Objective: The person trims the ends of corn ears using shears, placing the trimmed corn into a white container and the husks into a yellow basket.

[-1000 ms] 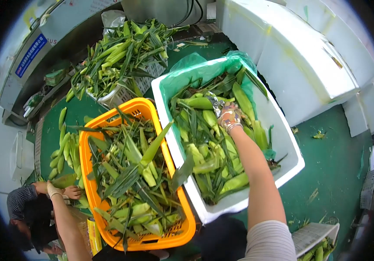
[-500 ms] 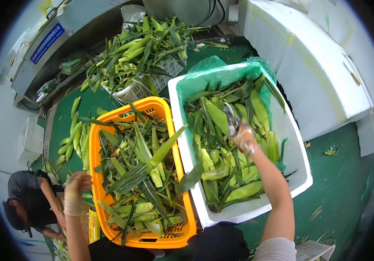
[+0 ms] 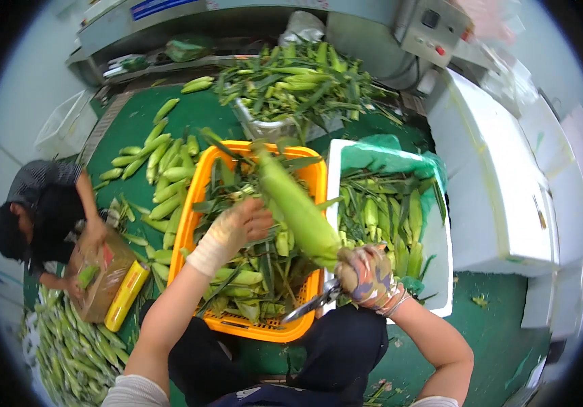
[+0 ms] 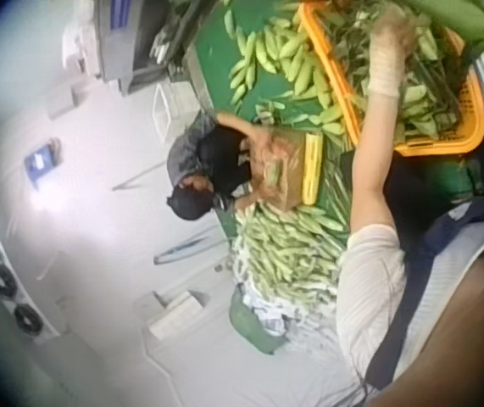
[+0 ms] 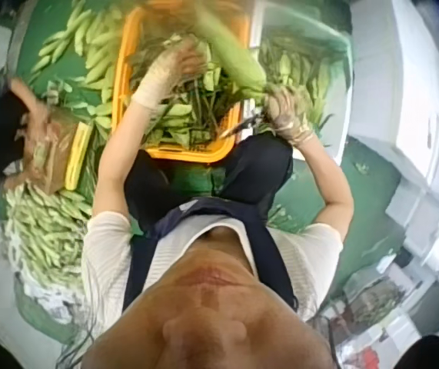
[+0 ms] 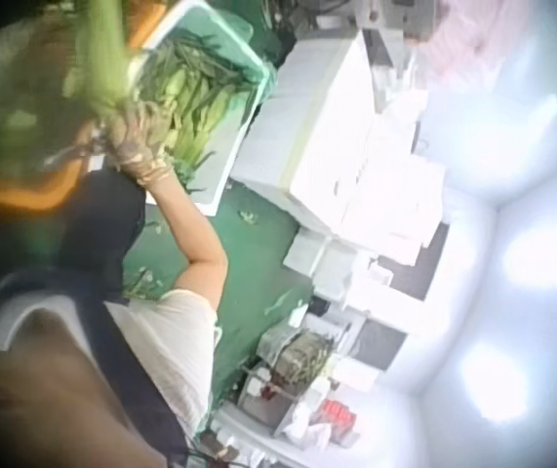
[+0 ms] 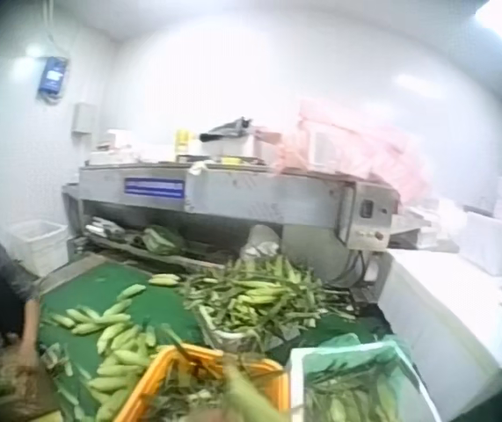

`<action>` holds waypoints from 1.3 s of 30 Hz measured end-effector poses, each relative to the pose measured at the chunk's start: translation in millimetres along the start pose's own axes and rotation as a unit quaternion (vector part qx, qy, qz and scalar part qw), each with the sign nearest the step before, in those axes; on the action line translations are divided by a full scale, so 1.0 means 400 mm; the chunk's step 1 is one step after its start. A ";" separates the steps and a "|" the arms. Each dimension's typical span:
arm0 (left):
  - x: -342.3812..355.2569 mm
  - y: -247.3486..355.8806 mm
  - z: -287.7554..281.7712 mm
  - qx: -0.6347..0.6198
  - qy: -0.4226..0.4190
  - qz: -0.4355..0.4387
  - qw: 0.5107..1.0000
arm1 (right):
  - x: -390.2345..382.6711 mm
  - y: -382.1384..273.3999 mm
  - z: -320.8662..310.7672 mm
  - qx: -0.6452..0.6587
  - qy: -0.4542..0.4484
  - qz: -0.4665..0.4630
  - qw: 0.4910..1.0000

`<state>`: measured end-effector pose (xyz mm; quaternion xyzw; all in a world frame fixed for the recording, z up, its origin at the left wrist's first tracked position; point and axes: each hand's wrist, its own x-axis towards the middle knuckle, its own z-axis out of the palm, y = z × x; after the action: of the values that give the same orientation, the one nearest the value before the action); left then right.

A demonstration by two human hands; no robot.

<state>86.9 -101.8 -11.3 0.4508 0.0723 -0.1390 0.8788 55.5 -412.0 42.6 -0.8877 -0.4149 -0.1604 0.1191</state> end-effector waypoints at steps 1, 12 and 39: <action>-0.009 0.040 0.020 -0.080 0.044 0.036 0.995 | 0.039 -0.033 -0.015 0.023 -0.003 -0.052 0.998; -0.150 0.240 -0.315 -0.280 0.397 0.338 0.806 | 0.165 -0.311 0.191 0.338 -0.244 0.321 0.850; -0.237 0.181 -0.199 -0.146 0.200 0.396 0.884 | 0.354 -0.356 0.311 0.838 -0.002 0.441 0.321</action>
<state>19.1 20.1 21.9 0.3271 0.0817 0.3258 0.8833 53.8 -181.1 -6.3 -0.3685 0.1233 0.3504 0.8521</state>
